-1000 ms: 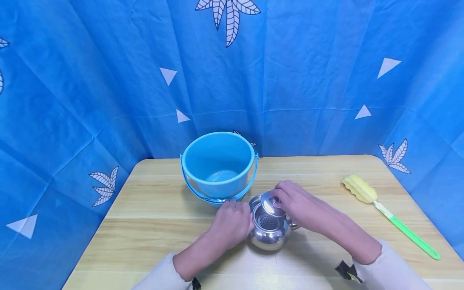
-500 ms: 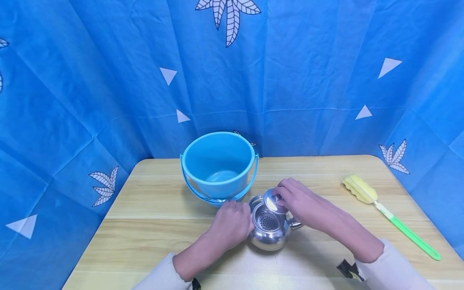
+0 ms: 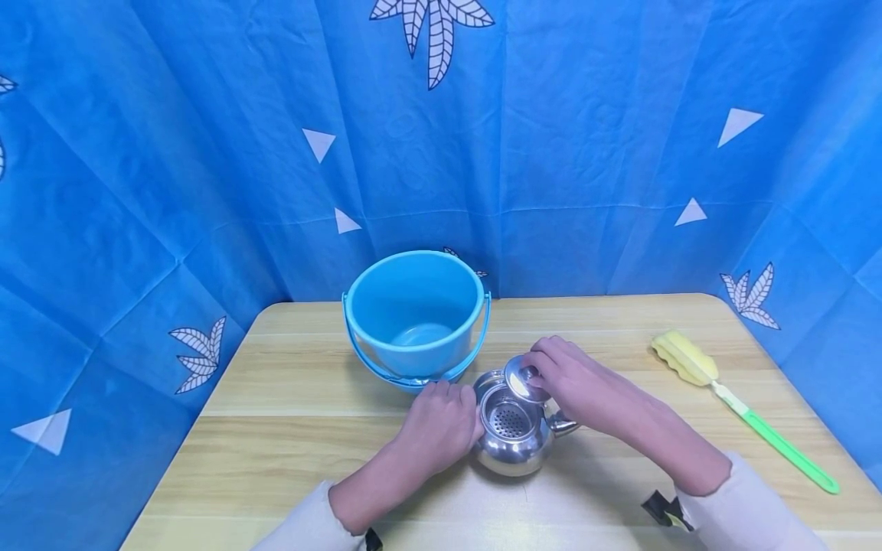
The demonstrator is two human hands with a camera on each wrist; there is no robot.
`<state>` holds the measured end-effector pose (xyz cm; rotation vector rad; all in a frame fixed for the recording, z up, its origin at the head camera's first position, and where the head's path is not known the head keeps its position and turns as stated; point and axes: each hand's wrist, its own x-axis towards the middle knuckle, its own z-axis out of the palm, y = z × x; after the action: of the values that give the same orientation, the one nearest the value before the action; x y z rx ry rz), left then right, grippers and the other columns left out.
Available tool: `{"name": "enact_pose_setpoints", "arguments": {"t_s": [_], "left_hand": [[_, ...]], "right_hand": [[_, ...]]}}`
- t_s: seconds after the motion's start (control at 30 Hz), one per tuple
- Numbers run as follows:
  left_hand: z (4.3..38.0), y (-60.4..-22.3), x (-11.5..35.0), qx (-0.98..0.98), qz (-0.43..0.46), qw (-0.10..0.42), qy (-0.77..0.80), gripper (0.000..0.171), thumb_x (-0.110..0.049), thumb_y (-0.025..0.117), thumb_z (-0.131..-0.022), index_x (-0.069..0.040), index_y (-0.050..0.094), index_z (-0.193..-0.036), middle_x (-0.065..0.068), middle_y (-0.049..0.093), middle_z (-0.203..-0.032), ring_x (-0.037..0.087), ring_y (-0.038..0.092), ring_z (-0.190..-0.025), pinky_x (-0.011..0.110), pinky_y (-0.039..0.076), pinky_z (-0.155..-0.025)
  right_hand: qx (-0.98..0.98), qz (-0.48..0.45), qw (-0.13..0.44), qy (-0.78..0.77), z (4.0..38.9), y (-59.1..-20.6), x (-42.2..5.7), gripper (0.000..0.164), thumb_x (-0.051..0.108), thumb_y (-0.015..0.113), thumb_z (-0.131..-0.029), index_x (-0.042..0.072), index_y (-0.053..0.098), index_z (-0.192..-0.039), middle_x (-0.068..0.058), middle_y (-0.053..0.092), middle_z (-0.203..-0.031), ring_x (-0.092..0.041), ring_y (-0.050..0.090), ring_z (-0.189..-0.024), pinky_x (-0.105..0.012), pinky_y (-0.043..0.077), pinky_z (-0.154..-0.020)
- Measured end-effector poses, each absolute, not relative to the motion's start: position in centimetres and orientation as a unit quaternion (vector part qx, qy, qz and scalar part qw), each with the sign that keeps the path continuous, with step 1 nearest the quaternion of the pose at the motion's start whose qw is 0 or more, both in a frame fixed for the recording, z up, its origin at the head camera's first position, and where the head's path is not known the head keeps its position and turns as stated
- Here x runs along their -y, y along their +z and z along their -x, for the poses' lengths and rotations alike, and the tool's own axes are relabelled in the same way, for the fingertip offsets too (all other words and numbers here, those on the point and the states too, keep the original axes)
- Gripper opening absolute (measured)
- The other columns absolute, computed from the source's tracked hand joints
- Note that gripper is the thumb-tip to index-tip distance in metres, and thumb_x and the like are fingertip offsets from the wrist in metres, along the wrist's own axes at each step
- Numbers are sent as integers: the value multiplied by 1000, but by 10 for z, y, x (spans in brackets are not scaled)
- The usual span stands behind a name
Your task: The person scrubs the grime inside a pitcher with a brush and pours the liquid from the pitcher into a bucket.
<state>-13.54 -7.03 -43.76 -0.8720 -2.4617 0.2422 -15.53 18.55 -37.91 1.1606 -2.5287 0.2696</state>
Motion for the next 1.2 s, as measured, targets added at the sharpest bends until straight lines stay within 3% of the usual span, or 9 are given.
{"name": "enact_pose_setpoints", "arguments": {"t_s": [1.2], "left_hand": [[136, -437, 70, 910, 320, 247, 92, 35, -43, 56, -98, -15, 56, -76, -4, 48, -61, 14, 44, -56, 25, 39, -56]], "right_hand": [[892, -400, 186, 97, 169, -386, -197, 37, 0, 83, -81, 0, 68, -115, -4, 64, -104, -17, 61, -98, -32, 58, -87]]}}
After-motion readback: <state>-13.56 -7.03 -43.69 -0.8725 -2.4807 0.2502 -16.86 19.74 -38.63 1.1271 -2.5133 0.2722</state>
